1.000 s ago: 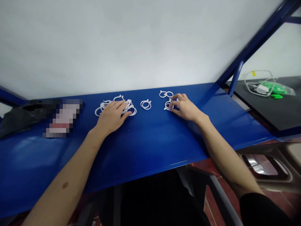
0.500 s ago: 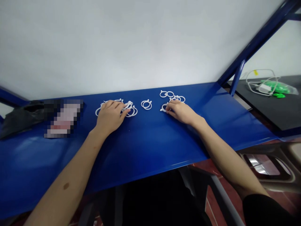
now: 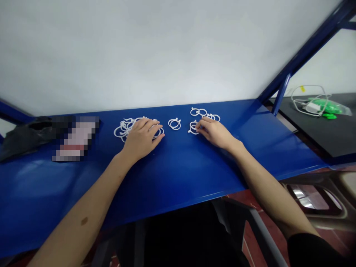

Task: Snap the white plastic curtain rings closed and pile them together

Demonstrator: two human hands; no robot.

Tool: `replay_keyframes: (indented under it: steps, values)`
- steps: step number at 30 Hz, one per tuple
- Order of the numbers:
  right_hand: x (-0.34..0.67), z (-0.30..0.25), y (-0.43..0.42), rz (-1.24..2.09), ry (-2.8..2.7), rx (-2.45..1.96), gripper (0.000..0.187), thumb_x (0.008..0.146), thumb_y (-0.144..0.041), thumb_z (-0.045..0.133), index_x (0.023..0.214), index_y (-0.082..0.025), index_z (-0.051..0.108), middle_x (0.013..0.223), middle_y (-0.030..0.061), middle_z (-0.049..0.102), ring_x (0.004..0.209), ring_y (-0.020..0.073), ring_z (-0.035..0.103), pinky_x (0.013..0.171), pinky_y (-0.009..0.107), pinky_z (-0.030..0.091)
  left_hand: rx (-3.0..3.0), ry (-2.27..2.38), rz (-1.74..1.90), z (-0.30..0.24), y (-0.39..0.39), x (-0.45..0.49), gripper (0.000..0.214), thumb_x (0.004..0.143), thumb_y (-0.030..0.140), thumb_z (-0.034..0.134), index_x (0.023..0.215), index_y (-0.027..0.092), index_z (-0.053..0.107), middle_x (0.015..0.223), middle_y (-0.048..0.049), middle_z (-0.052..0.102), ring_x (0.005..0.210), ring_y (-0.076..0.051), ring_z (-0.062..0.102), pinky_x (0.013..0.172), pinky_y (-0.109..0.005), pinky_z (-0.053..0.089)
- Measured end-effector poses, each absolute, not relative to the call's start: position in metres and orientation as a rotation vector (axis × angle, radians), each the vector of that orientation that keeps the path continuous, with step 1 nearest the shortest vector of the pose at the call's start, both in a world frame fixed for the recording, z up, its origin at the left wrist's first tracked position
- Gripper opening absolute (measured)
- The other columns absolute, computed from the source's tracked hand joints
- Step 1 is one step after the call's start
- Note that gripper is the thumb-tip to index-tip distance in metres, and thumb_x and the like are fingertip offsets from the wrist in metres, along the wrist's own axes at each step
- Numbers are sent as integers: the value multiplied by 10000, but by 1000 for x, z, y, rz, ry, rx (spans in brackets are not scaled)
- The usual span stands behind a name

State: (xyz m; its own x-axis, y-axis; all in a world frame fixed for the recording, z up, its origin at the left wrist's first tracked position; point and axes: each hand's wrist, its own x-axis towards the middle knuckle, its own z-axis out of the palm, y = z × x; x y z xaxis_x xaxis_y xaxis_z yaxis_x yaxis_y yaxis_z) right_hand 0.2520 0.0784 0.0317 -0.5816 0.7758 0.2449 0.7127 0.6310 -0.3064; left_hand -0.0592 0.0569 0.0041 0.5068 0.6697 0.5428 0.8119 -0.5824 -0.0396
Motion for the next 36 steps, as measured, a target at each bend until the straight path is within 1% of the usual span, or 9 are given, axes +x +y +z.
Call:
replay_keyframes:
  steps: [6, 10, 14, 18, 22, 25, 29, 33, 36]
  values:
    - [255, 31, 82, 215, -2426, -1132, 122, 969, -212, 553, 1022, -163, 651, 988, 86, 662, 898, 199, 616, 819, 340, 491, -2540, -1201, -684, 5, 53, -52, 271, 969, 328, 550, 1082, 158, 729, 1203, -124, 695, 1174, -296, 576, 1084, -505, 437]
    - [255, 30, 83, 189, -2401, -1071, 215, 991, -310, 559, 1069, -151, 679, 989, 95, 653, 864, 192, 620, 814, 348, 505, -2552, -1172, -664, 4, 51, -46, 276, 979, 297, 533, 1092, 145, 734, 1192, -123, 702, 1184, -300, 568, 1083, -508, 439]
    - [261, 30, 87, 230, -2442, -978, 222, 1000, -257, 520, 1028, -159, 717, 1065, 106, 682, 967, 209, 642, 881, 373, 516, -2559, -1127, -646, 3, 50, -43, 285, 991, 296, 517, 1096, 146, 735, 1178, -103, 715, 1187, -299, 564, 1077, -500, 448]
    - [269, 26, 95, 322, -2533, -887, 239, 984, -204, 516, 1008, -188, 753, 1139, 85, 710, 1069, 215, 652, 945, 387, 512, -2552, -1129, -656, 3, 50, -42, 279, 992, 287, 513, 1076, 149, 740, 1158, -92, 725, 1169, -295, 571, 1064, -490, 460]
    - [272, 20, 101, 341, -2606, -870, 248, 974, -176, 510, 994, -193, 756, 1130, 75, 728, 1087, 224, 641, 973, 405, 492, -2560, -1140, -653, 3, 50, -42, 278, 993, 282, 511, 1079, 148, 739, 1150, -89, 728, 1169, -292, 570, 1060, -486, 460]
    - [268, 19, 99, 269, -2632, -945, 212, 977, -194, 531, 990, -195, 742, 1048, 74, 728, 1000, 227, 619, 929, 407, 475, -2570, -1144, -642, 3, 50, -42, 283, 995, 282, 505, 1083, 148, 738, 1142, -88, 731, 1167, -291, 567, 1055, -484, 460]
    - [257, 25, 89, 194, -2676, -1055, 163, 983, -259, 571, 954, -197, 719, 930, 68, 683, 905, 223, 571, 813, 363, 451, -2570, -1149, -641, 3, 50, -42, 286, 995, 281, 504, 1088, 145, 738, 1140, -91, 732, 1163, -294, 566, 1050, -484, 460]
    - [240, 31, 73, 223, -2712, -1129, 144, 989, -270, 576, 967, -171, 679, 932, 61, 636, 829, 185, 571, 728, 310, 424, -2571, -1159, -637, 1, 51, -44, 293, 997, 281, 496, 1093, 146, 738, 1145, -98, 730, 1166, -294, 565, 1048, -483, 458]
    - [226, 32, 60, 154, -2721, -1212, 163, 999, -278, 561, 980, -147, 655, 955, 65, 620, 755, 155, 561, 671, 288, 397, -2586, -1157, -645, 0, 50, -44, 283, 993, 277, 504, 1101, 159, 737, 1150, -99, 726, 1187, -292, 562, 1075, -488, 439]
